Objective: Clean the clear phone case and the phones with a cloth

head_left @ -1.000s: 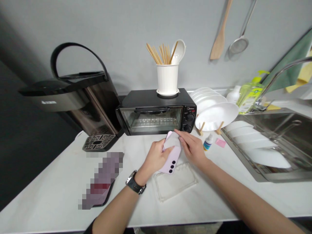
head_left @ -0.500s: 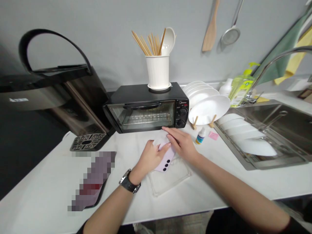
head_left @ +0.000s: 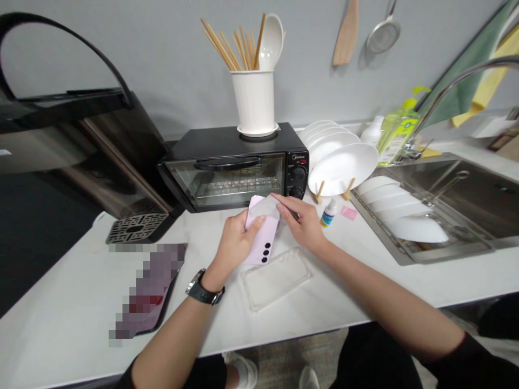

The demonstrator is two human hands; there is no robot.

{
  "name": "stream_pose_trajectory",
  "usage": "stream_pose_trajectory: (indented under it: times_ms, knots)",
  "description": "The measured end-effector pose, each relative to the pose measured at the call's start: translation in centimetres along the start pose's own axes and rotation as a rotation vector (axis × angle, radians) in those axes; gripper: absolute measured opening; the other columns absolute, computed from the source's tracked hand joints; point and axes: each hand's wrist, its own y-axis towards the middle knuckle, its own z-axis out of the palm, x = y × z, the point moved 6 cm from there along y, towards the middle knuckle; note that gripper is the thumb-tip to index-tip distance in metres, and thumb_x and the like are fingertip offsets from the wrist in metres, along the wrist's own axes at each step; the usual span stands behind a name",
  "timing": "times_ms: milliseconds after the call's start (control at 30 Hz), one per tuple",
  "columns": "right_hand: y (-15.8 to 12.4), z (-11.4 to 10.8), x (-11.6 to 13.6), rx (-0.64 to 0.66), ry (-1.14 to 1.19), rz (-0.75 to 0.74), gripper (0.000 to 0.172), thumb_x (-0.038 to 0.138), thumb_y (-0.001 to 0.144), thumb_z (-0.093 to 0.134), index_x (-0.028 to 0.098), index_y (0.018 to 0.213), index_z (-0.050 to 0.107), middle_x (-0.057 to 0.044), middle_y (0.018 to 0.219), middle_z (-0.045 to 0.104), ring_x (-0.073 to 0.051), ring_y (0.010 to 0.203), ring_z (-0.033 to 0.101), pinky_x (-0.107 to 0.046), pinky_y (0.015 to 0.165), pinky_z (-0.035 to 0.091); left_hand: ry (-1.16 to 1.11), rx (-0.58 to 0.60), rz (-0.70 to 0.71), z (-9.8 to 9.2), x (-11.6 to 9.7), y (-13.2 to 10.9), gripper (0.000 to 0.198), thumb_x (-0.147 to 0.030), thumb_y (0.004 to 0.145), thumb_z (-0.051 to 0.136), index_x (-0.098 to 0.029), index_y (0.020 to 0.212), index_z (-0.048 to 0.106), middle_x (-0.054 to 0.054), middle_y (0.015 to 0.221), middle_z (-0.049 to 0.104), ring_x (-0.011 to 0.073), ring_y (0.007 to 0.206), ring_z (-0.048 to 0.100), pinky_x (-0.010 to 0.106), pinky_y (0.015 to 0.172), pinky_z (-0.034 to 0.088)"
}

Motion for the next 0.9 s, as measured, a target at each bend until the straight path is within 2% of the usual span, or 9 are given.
stream_pose_trajectory:
  times_ms: [133,300,467,533,633,700,767,833,900]
  knots:
    - [-0.1,0.4,0.2,0.042,0.061,-0.018,0.035,0.032,0.108,0.054,0.023,0.137,0.071,-0.007,0.107,0.077,-0.018,0.089,0.07,-0.032,0.08,0.057,0.084,0.143,-0.009,1.0,-0.2,-0.1,0.055,-0.055,0.095,0.054,-0.019,0.054,0.047,-0.001,0.048,0.045,0.0122,0.048,0.041,0.026,0.05,0.025]
    - [0.0,0.1,-0.1,-0.003,0.099,0.018,0.034,0.032,0.106,0.058,0.023,0.135,0.073,-0.007,0.111,0.077,-0.019,0.092,0.071,-0.032,0.079,0.056,-0.009,0.013,-0.003,0.0,-0.2,0.0,0.04,-0.051,0.093,0.058,-0.017,0.074,0.064,0.0,0.063,0.06,0.0143,0.057,0.05,0.025,0.054,0.033]
    - [0.0,0.4,0.2,0.035,0.111,-0.01,0.035,0.033,0.106,0.057,0.024,0.136,0.072,-0.006,0.107,0.078,-0.018,0.088,0.07,-0.032,0.078,0.056,0.044,0.162,-0.034,1.3,0.0,-0.4,0.056,-0.057,0.095,0.055,-0.019,0.054,0.049,-0.001,0.048,0.046,0.0131,0.05,0.042,0.026,0.05,0.024]
    - [0.0,0.3,0.2,0.028,0.111,-0.009,0.035,0.034,0.106,0.058,0.024,0.137,0.071,-0.007,0.111,0.078,-0.019,0.092,0.071,-0.032,0.08,0.056,0.011,0.109,-0.029,0.8,0.0,-0.2,0.051,-0.055,0.094,0.059,-0.018,0.059,0.055,-0.001,0.052,0.05,0.0131,0.051,0.043,0.026,0.051,0.025]
    - [0.1,0.0,-0.2,-0.005,0.101,0.023,0.034,0.036,0.106,0.059,0.023,0.135,0.073,-0.007,0.11,0.077,-0.018,0.089,0.07,-0.03,0.073,0.054,-0.099,0.007,-0.045,0.0,0.3,-0.1,0.04,-0.052,0.091,0.063,-0.016,0.074,0.065,0.0,0.062,0.059,0.0139,0.056,0.047,0.025,0.053,0.031]
    - [0.1,0.0,-0.1,-0.007,0.1,0.029,0.034,0.038,0.106,0.059,0.024,0.133,0.074,-0.006,0.105,0.077,-0.017,0.083,0.068,-0.029,0.068,0.053,-0.165,0.068,-0.099,0.5,0.6,-0.3,0.044,-0.055,0.091,0.064,-0.017,0.07,0.063,0.0,0.06,0.058,0.0142,0.055,0.048,0.025,0.051,0.031]
    - [0.1,0.2,0.3,0.006,0.117,0.011,0.033,0.038,0.106,0.058,0.024,0.131,0.075,-0.005,0.1,0.077,-0.016,0.082,0.068,-0.029,0.069,0.053,-0.271,0.205,-0.182,1.8,0.8,-0.8,0.049,-0.059,0.09,0.066,-0.017,0.066,0.06,0.0,0.057,0.057,0.014,0.052,0.049,0.025,0.048,0.031]
    - [0.2,0.1,0.9,0.006,0.143,-0.003,0.031,0.036,0.106,0.059,0.025,0.129,0.076,-0.004,0.097,0.076,-0.016,0.084,0.068,-0.03,0.073,0.054,-0.423,0.307,-0.266,3.1,0.9,-1.3,0.048,-0.061,0.087,0.072,-0.017,0.071,0.063,0.001,0.06,0.061,0.0139,0.051,0.052,0.024,0.048,0.034]
    - [0.3,-0.2,1.2,-0.033,0.156,0.007,0.029,0.035,0.105,0.061,0.025,0.126,0.078,-0.004,0.097,0.077,-0.017,0.085,0.069,-0.03,0.074,0.055,-0.589,0.326,-0.326,3.8,0.8,-1.6,0.047,-0.062,0.082,0.079,-0.017,0.081,0.068,0.001,0.067,0.067,0.0136,0.054,0.056,0.023,0.049,0.038]
